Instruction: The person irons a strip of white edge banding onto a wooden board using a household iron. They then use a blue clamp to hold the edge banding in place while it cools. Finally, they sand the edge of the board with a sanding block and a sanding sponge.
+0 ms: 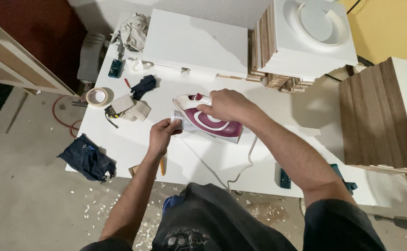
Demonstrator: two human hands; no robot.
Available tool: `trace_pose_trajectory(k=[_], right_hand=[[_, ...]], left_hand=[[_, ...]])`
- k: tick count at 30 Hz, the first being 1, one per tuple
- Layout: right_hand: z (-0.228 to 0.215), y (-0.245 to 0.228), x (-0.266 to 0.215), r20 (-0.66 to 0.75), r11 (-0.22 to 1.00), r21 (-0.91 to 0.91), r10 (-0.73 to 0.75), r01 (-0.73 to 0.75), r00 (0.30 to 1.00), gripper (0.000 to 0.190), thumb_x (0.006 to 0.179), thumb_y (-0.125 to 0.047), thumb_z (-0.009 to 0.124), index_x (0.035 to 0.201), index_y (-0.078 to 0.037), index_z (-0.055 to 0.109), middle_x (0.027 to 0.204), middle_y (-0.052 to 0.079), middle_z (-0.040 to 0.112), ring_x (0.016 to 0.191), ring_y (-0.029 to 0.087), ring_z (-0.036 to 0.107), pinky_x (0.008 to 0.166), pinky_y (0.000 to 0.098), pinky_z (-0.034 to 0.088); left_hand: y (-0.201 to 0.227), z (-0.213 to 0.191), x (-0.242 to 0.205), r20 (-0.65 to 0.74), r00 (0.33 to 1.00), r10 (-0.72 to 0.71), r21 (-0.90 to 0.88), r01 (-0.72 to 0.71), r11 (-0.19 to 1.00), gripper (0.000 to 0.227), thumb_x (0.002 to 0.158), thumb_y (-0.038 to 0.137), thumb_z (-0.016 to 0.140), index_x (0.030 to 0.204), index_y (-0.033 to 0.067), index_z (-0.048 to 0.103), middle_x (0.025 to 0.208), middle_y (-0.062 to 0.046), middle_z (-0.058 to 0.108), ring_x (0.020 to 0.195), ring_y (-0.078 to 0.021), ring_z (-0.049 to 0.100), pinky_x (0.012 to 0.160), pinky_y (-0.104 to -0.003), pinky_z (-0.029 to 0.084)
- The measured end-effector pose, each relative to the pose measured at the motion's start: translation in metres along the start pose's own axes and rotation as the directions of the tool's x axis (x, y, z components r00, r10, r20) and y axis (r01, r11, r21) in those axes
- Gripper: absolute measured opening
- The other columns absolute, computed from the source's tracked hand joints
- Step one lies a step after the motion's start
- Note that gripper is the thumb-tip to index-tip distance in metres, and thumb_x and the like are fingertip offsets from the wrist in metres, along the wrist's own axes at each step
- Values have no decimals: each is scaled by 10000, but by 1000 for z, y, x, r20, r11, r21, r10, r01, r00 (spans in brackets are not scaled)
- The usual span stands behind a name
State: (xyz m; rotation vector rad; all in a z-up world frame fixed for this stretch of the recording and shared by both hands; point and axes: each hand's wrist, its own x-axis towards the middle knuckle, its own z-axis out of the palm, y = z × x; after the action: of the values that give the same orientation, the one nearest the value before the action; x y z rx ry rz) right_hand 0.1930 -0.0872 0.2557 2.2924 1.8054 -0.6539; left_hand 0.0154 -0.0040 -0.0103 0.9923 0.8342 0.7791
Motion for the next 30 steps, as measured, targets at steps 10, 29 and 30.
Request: trace_pose_trajectory(k=[10,29,30], right_hand=[[2,-28,20,-22,998,23,-54,54,998,684,968,-556,447,1166,64,658,1026,307,717,1035,505,696,861,589,564],[-8,-6,-8,51,999,-24,46,-45,998,719,975,-596,425,1209,47,642,1105,313,705,1109,504,671,926,592,540],[-7,-7,-4,53,999,-26,38,-37,998,723,978,-603,412,1209,42,643,1102,307,709,1108,497,675,925,587,543]], left_hand=[[-2,-10,-4,-38,984,172,147,-165,975,183,902,129,831,984,-4,737,1038,-114,682,973,-205,682,892,-378,578],[-5,-13,-3,-42,997,63,126,-57,990,203,942,157,799,1063,14,722,997,-127,724,956,-182,668,979,-396,546],[-5,-12,-2,-42,997,60,118,-54,991,214,938,159,806,1064,8,721,1004,-134,727,964,-186,669,987,-400,544]])
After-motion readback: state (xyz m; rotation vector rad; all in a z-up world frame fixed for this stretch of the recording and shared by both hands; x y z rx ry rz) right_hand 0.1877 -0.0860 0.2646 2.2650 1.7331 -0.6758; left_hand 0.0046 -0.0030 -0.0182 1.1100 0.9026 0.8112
